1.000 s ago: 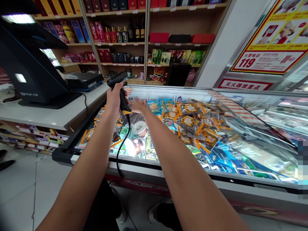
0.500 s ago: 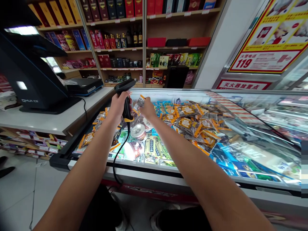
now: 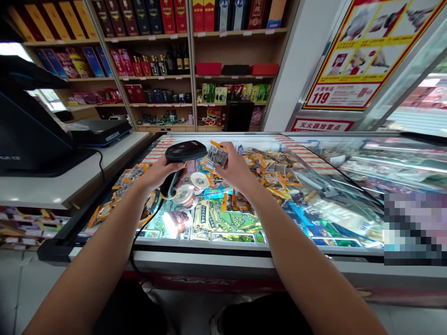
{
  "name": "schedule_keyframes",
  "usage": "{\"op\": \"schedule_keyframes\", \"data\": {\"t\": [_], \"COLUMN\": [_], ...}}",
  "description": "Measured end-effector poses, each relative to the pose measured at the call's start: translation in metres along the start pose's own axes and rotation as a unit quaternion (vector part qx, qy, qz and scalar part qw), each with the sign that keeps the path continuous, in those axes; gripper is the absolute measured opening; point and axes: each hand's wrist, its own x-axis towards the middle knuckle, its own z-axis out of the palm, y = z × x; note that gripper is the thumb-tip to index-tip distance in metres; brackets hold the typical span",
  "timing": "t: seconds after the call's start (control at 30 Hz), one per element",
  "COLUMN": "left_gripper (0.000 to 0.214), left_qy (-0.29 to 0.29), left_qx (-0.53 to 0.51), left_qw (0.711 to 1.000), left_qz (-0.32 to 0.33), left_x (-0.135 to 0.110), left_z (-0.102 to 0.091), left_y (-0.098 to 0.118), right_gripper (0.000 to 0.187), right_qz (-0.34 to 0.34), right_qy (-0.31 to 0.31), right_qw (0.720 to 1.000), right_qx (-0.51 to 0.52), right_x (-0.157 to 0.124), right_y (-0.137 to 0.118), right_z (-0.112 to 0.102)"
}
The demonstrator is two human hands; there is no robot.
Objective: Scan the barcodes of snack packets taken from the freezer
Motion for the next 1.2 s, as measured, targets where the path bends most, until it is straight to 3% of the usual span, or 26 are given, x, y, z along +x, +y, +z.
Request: {"op": "schedule_keyframes", "data": {"t": [0.27,0.7,0.8,0.93,1.07,1.2], "left_gripper": [0.032,0.030,0.028,0.025,0.023,0.021], "left_qy": [-0.027,0.005,0.055,0.160,0.250,0.293], "left_qx": [-0.004,-0.002,-0.010,-0.033,-0.061,-0.079], "left_qw": [0.999,1.000,0.998,0.987,0.966,0.953], "left_qz": [-0.018,-0.021,-0.014,-0.007,-0.017,-0.023], "left_x": [0.000,-0.003,-0.001,0.002,0.005,0.005], "left_z": [-0.001,0.005,0.005,0.004,0.003,0.000], "left_y": [-0.005,0.005,0.008,0.010,0.012,0.017], "right_gripper": [0.054,0.056,0.054,0.035,0.022,0.020], "right_qz": [0.005,0.018,0.025,-0.018,0.002,0.043], "right_qy": [0.019,0.031,0.097,0.219,0.169,0.091], "right_qw": [1.000,0.999,0.995,0.964,0.962,0.970], "right_qx": [0.023,0.001,-0.028,-0.148,-0.215,-0.221], "right_x": [0.005,0.004,0.007,0.015,0.017,0.014], "right_y": [0.005,0.001,0.007,0.033,0.063,0.070], "right_z": [0.003,0.000,-0.016,-0.047,-0.060,-0.055]}}
